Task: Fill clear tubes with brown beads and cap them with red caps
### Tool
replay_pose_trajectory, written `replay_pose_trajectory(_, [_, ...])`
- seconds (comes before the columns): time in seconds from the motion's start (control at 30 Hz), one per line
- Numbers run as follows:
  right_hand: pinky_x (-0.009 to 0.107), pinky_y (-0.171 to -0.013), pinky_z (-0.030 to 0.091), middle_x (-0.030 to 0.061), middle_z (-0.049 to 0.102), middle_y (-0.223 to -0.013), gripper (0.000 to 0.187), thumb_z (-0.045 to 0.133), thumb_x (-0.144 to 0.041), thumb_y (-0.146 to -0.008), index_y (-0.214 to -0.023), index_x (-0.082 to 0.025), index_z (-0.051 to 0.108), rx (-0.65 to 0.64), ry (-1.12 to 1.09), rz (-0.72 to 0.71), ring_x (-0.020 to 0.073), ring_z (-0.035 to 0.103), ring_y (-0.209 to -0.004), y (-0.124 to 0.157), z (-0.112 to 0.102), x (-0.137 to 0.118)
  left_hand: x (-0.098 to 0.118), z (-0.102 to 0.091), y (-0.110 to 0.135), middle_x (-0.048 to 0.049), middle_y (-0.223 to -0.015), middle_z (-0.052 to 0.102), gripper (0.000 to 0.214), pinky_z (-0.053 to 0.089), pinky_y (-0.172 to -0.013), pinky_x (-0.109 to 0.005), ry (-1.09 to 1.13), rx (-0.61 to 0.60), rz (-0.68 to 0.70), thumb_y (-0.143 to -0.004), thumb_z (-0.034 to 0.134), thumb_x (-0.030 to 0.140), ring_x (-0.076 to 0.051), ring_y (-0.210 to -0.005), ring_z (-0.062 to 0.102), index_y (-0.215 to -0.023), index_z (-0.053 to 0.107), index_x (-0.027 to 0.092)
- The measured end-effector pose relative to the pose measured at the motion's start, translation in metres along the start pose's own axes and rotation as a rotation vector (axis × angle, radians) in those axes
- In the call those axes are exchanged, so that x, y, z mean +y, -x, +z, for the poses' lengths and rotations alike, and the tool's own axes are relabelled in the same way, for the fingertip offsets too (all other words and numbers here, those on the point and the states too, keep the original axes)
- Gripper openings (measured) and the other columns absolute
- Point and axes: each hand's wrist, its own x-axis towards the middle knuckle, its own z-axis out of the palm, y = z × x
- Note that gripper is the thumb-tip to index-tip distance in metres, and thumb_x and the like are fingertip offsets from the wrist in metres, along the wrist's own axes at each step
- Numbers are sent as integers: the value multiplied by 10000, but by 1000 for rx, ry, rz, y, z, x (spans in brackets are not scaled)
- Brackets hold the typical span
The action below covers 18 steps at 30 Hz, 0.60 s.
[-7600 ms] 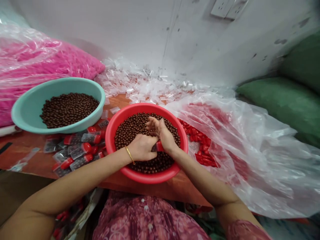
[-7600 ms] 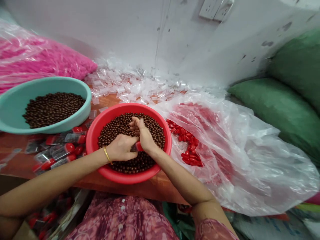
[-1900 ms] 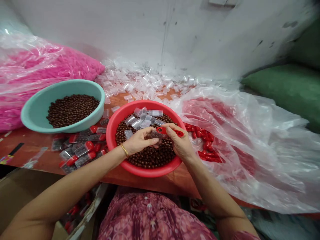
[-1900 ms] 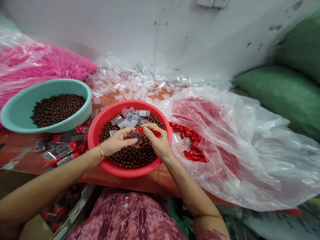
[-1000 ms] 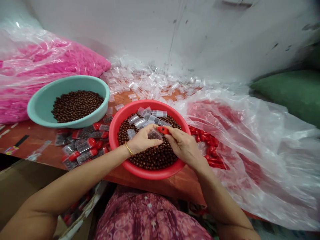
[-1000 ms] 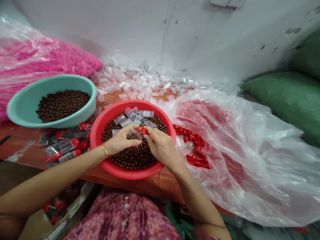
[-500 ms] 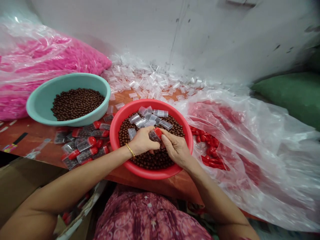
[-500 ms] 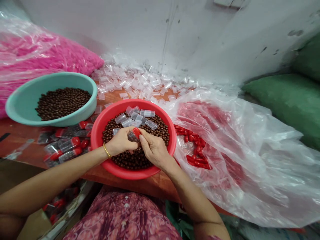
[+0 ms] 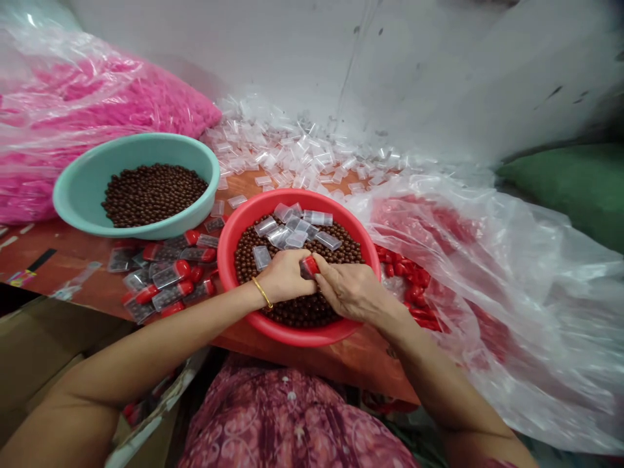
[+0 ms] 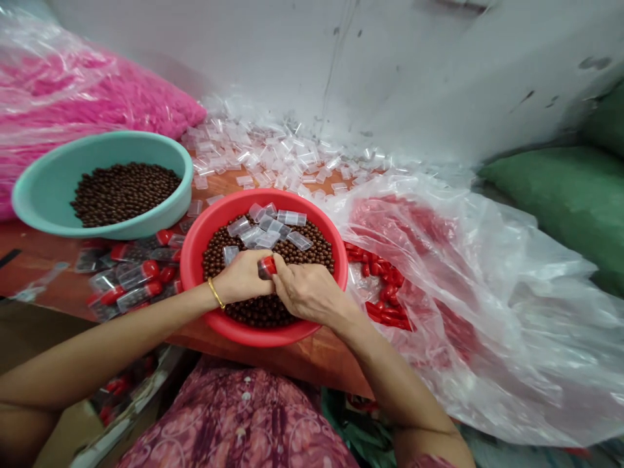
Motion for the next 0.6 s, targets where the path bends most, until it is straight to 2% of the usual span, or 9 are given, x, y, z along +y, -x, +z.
replay_pose_trajectory(0.1, [260, -436, 380, 32, 633, -538, 299, 373, -189, -920, -994, -65, 634, 87, -36, 8, 127, 546, -435, -3, -2, 1, 0, -1, -1, 56, -513, 457, 133, 290, -508, -213, -49, -60, -32, -581, 591, 244, -82, -538, 393, -555, 500, 150])
replay_pose_trajectory(0.2, [238, -469, 411, 34, 649, -565, 242, 431, -168, -892, -886, -110, 666, 190, -160, 159, 118, 572, -467, -2, 1, -1, -4, -2, -2, 60, -488, 399, 216, 280, -487, -207, 0, -108, -64, -585, 613, 308, -75, -517, 355, -519, 480, 152])
replay_pose_trajectory(0.3, [231, -543, 460, 39, 667, -668, 279, 412, -242, -917, -877, -141, 669, 326, -484, 412, 120, 609, -575, -3, 9, -6, -3, -3, -2, 64, -496, 365, 245, 263, -478, -199, -45, -108, -12, -593, 620, 318, -68, -512, 333, -516, 452, 156])
replay_pose_trajectory(0.4, [246, -528, 461, 22, 617, -677, 459, 282, -423, -948, -942, -169, 664, 446, -885, 739, 113, 560, -557, -12, 21, -11, 4, -2, 0, 55, -485, 396, 204, 261, -467, -206, -193, -178, 4, -609, 610, 283, -71, -485, 353, -525, 472, 157])
replay_pose_trajectory(0.43, [256, -554, 475, 27, 620, -716, 517, 238, -473, -945, -986, -174, 658, 442, -993, 814, 116, 563, -584, -16, 25, -12, 7, -1, 1, 47, -486, 424, 175, 273, -467, -209, -241, -198, 11, -610, 606, 268, -77, -478, 372, -537, 496, 154])
replay_pose_trajectory(0.5, [300, -718, 511, 54, 645, -882, 602, 180, -544, -929, -1126, -180, 616, 347, -1152, 891, 141, 607, -760, -25, 32, -13, 10, 1, 3, 20, -510, 503, 111, 319, -477, -219, -329, -208, 27, -616, 596, 244, -99, -481, 430, -587, 560, 143])
replay_pose_trajectory(0.6, [388, -1019, 393, 79, 601, -1175, 678, 139, -609, -905, -1342, -201, 458, 134, -1256, 865, 180, 538, -1127, -31, 36, -14, 9, 3, 6, -47, -622, 638, 162, 425, -550, -255, -457, -209, 38, -637, 572, 229, -160, -551, 554, -727, 647, 117])
